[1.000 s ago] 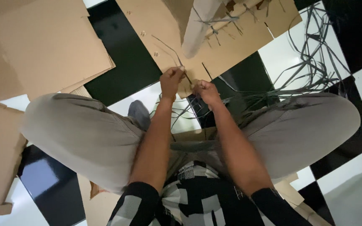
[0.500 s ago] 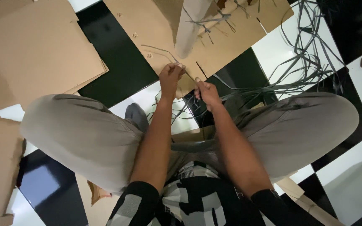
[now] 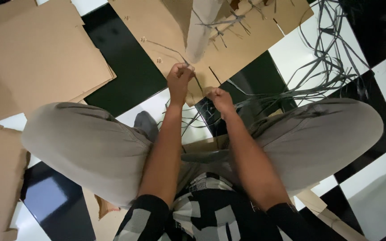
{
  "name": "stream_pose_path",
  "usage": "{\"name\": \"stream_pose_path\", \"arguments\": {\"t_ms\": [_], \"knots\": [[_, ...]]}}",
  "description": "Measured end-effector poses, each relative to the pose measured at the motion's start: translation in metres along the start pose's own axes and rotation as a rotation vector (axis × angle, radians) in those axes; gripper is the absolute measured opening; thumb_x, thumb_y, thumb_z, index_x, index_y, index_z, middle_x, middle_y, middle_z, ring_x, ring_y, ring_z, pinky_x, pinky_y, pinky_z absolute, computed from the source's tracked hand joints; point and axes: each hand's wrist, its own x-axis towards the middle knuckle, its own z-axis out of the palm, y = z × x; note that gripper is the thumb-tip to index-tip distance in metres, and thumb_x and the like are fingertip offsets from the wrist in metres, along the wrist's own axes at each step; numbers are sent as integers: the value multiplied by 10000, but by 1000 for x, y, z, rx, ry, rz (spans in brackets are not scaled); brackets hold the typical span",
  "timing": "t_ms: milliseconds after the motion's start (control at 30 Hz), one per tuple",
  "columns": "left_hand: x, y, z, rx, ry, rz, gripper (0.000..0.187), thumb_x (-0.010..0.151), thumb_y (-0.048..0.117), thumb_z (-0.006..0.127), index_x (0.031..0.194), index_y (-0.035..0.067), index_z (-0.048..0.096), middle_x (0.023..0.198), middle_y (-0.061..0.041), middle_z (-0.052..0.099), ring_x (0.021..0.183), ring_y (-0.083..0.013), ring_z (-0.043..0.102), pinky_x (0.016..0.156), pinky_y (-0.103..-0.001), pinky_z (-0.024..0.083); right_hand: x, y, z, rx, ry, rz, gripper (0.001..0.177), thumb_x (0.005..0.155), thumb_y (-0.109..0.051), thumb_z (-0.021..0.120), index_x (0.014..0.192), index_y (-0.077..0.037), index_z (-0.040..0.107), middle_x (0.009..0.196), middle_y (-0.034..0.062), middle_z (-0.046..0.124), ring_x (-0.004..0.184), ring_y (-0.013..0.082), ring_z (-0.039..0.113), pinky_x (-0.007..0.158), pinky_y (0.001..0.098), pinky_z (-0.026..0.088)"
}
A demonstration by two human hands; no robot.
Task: Wrapping a wooden furniture leg with protective paper and securing it with plastic ties
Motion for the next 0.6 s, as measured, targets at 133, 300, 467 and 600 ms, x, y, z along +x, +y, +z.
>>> {"name": "stream_pose_path", "arguments": {"t_ms": [133, 300, 467, 600], "knots": [[-4, 10, 3, 55, -43, 0, 130, 921, 127, 766, 1021, 63, 710, 892, -148, 742, 817, -212, 752, 784, -372, 599, -20, -48, 1, 5, 96, -79, 324, 983, -207, 626, 1242, -37, 720, 1110, 255, 707, 1053, 369, 685, 844, 499, 569], [-9, 8, 4, 159, -137, 30, 149, 908, 159, 797, 1019, 83, 732, 885, -96, 765, 832, -151, 725, 795, -311, 562, -23, -78, 6, 126, -17, -215, 240, 1049, -305, 675, 1218, -159, 764, 842, 107, 733, 661, 154, 632, 600, 361, 524], [-9, 15, 3, 211, -211, 56, 142, 928, 196, 801, 1028, 111, 747, 890, -98, 764, 861, -161, 720, 819, -365, 568, -36, -108, 10, 73, -117, -261, 265, 1033, -288, 713, 1255, -147, 745, 815, 97, 731, 703, 144, 650, 604, 314, 532], [-32, 58, 15, 233, -210, 38, 168, 874, 159, 830, 1006, 97, 748, 835, -70, 747, 824, -111, 651, 787, -310, 547, -46, -117, 7, 118, -150, -215, 217, 1055, -238, 673, 1175, -66, 729, 866, 140, 711, 775, 184, 610, 693, 410, 522]]}}
